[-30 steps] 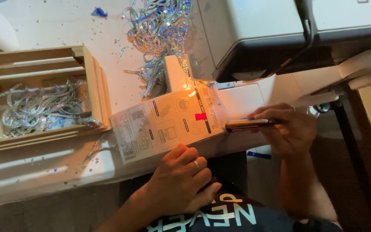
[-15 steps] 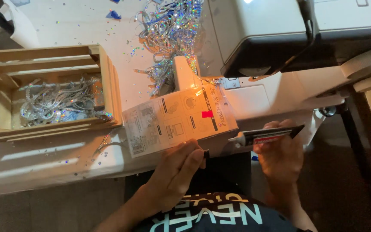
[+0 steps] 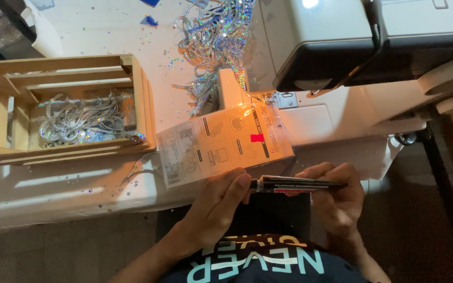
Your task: Sewing iridescent fringe strips onto a blue fabric base using a sewing machine.
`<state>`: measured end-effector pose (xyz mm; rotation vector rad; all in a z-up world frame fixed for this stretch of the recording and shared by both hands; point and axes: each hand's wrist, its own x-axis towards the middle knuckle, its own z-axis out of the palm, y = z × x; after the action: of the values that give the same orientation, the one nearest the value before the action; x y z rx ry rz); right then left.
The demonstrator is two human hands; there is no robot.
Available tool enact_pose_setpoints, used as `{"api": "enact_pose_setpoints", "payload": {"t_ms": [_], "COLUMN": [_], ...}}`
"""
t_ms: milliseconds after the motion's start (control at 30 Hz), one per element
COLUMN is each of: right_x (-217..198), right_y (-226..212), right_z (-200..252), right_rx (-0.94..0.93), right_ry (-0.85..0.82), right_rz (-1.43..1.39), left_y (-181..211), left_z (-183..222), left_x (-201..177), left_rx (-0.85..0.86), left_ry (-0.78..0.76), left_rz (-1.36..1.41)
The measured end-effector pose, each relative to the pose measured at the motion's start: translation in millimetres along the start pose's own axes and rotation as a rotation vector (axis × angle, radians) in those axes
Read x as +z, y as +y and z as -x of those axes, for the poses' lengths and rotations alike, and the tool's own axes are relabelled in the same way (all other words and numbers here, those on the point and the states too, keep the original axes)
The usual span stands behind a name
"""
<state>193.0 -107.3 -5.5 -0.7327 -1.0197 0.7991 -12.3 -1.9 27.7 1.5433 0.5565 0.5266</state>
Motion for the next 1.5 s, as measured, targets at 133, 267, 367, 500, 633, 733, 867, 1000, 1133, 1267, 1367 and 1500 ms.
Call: {"api": "enact_pose_setpoints", "payload": {"t_ms": [133, 267, 367, 500, 633, 733, 867, 1000, 1133, 1267, 1367, 1500], "right_x": [-14, -24, -17, -1, 11, -7, -8, 39, 52, 78, 71, 65], "right_y": [-11, -17, -19, -11, -12, 7, 35, 19, 32, 34, 37, 36], "right_z": [3, 6, 10, 9, 6, 18, 22, 5, 0, -18, -21, -16], "right_rx": [0.056, 0.142, 0.336, 1.06, 0.876, 0.325, -0.384, 0.572, 1.349, 1.132, 1.028, 1.022], "right_ry": [-0.135, -0.532, -0.455, -0.191, -0.304, -0.533, -0.611, -0.515, -0.413, -0.645, -0.763, -0.73], "right_rz": [0.543, 1.213, 1.042, -0.132, 0.185, 0.798, 1.113, 0.387, -0.514, -0.392, -0.249, -0.053], "left_y": [3, 5, 7, 17, 9, 6, -3, 4, -2, -19, -55, -122], "left_z": [4, 5, 4, 7, 16, 32, 48, 59, 79, 128, 165, 179], "left_x": [-9, -15, -23, -33, -32, -26, -22, -41, -62, -115, -178, -236], "left_rx": [-0.024, 0.039, 0.118, 0.422, 0.434, 0.255, 0.202, 0.397, 0.55, 0.3, 0.095, -0.031], "left_ry": [0.032, -0.042, -0.247, -0.282, -0.004, 0.188, 0.339, 0.332, 0.268, 0.645, 0.873, 0.852], "left_rz": [-0.078, -0.424, -0.678, -0.829, -0.865, -0.727, -0.604, -0.568, -0.637, -0.554, -0.824, -1.115]}}
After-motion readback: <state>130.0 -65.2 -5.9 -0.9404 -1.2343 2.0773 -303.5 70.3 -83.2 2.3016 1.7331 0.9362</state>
